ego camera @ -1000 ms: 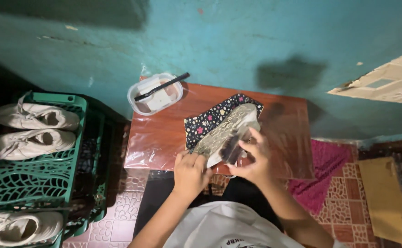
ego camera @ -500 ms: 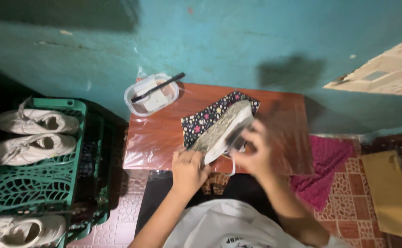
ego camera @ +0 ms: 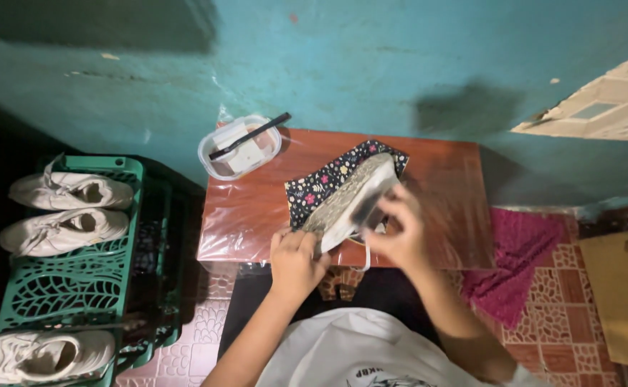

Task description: The person scrubs the sole of a white sneaker with a brush, then dips the brush into a container of liquid and continues scrubbing the upper part of the shoe. The person holds the shoe steady with one hand while brushing with the other.

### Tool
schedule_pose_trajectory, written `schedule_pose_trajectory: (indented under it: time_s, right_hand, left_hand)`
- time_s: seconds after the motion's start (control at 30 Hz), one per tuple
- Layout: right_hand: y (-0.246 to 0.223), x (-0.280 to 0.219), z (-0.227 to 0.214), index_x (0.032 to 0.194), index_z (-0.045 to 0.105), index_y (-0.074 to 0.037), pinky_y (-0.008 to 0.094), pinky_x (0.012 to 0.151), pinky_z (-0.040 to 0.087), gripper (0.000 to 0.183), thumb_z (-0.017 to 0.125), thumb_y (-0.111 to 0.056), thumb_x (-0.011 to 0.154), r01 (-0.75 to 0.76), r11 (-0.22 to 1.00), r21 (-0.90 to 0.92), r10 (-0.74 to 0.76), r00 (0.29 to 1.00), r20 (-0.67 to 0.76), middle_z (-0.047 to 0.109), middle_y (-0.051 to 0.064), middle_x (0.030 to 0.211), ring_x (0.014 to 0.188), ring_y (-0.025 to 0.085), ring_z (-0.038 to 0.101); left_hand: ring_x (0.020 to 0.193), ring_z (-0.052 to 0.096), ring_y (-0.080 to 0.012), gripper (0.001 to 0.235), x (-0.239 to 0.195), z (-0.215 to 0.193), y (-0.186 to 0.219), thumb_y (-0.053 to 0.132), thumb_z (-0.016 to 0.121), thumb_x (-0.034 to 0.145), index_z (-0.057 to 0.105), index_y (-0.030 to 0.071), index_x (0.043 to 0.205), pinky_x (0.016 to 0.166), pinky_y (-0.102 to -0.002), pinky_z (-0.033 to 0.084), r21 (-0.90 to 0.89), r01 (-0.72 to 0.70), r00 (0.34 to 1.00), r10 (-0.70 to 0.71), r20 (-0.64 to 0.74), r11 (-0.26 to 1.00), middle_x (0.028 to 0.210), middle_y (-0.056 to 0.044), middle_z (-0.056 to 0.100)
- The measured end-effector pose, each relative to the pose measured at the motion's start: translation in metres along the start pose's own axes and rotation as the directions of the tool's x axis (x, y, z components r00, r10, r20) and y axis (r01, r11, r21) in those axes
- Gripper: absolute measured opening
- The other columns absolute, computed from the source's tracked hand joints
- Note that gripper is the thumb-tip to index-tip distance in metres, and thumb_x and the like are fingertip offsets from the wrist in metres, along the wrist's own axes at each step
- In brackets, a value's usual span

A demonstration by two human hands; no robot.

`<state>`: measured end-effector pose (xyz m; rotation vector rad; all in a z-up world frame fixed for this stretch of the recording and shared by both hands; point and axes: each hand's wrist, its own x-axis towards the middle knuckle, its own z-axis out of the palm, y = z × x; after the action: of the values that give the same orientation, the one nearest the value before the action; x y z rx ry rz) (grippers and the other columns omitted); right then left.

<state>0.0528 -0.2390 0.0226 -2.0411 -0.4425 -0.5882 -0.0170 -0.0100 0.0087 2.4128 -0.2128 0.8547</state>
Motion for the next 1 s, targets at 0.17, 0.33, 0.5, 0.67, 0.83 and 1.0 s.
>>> schedule_pose_trajectory:
  time_s: [0.17, 0.33, 0.5, 0.67, 0.83, 1.0]
  right_hand:
    - [-0.046, -0.009, 0.008, 0.104, 0.077, -0.014, 0.045, 0.101, 0.049, 0.063, 0.097, -0.030, 0.047, 0.071, 0.997, -0.026, -0.070, 0.997, 0.029, 0.061, 0.021, 0.137, 0.116, 0.038, 0.063]
    - [-0.009, -0.009, 0.004, 0.107, 0.077, -0.014, 0.046, 0.100, 0.051, 0.062, 0.098, -0.036, 0.053, 0.045, 0.998, -0.033, -0.045, 0.999, 0.009, 0.062, 0.019, 0.136, 0.116, 0.037, 0.064]
    - [-0.072, -0.013, 0.014, 0.097, 0.079, -0.024, 0.041, 0.089, 0.052, 0.066, 0.097, -0.044, 0.037, 0.207, 0.974, -0.089, -0.204, 0.978, 0.038, 0.068, 0.016, 0.132, 0.102, 0.034, 0.069]
    - [-0.004, -0.013, 0.009, 0.110, 0.077, -0.014, 0.047, 0.100, 0.049, 0.063, 0.097, -0.033, 0.054, 0.020, 0.999, -0.044, -0.021, 1.000, -0.019, 0.062, 0.020, 0.136, 0.115, 0.038, 0.064]
    - [-0.050, -0.018, 0.014, 0.102, 0.079, -0.023, 0.046, 0.093, 0.050, 0.069, 0.097, -0.042, 0.038, 0.186, 0.981, -0.064, -0.182, 0.981, 0.060, 0.064, 0.019, 0.136, 0.106, 0.039, 0.066]
    - [0.005, -0.011, 0.011, 0.113, 0.074, -0.011, 0.047, 0.103, 0.048, 0.064, 0.097, -0.030, 0.055, 0.023, 0.999, -0.036, -0.026, 0.998, -0.061, 0.060, 0.022, 0.138, 0.118, 0.039, 0.063]
  left_hand:
    - [0.064, 0.065, -0.0264, 0.033, 0.003, 0.000, 0.001, 0.015, 0.082, 0.048, 0.066, 0.011, 0.076, 0.083, -0.040, 0.051, 0.007, -0.012, 1.000, 0.012, 0.013, 1.000, 0.064, -0.004, 0.058]
    - [0.064, 0.063, -0.0263, 0.026, 0.000, -0.002, 0.006, 0.015, 0.080, 0.055, 0.067, 0.011, 0.077, 0.079, -0.039, 0.049, 0.005, 0.004, 1.000, -0.004, -0.003, 1.000, 0.065, -0.004, 0.057]
    - [0.062, 0.062, -0.0270, 0.026, 0.000, -0.003, 0.003, 0.004, 0.072, 0.052, 0.064, 0.011, 0.075, 0.078, -0.038, 0.048, 0.000, -0.024, 1.000, 0.024, -0.018, 1.000, 0.063, -0.003, 0.054]
    - [0.069, 0.067, -0.0258, 0.032, -0.010, 0.005, 0.000, 0.014, 0.081, 0.056, 0.074, 0.012, 0.087, 0.083, -0.040, 0.049, -0.027, -0.001, 1.000, 0.000, -0.008, 1.000, 0.069, -0.005, 0.063]
    - [0.070, 0.067, -0.0260, 0.028, -0.008, 0.008, -0.005, 0.009, 0.077, 0.056, 0.072, 0.012, 0.084, 0.081, -0.039, 0.049, -0.011, -0.012, 1.000, 0.011, -0.008, 1.000, 0.069, -0.003, 0.063]
    - [0.070, 0.067, -0.0256, 0.032, -0.006, 0.007, -0.003, 0.016, 0.081, 0.055, 0.075, 0.013, 0.087, 0.083, -0.040, 0.051, -0.031, 0.004, 1.000, -0.005, -0.019, 1.000, 0.069, -0.004, 0.064]
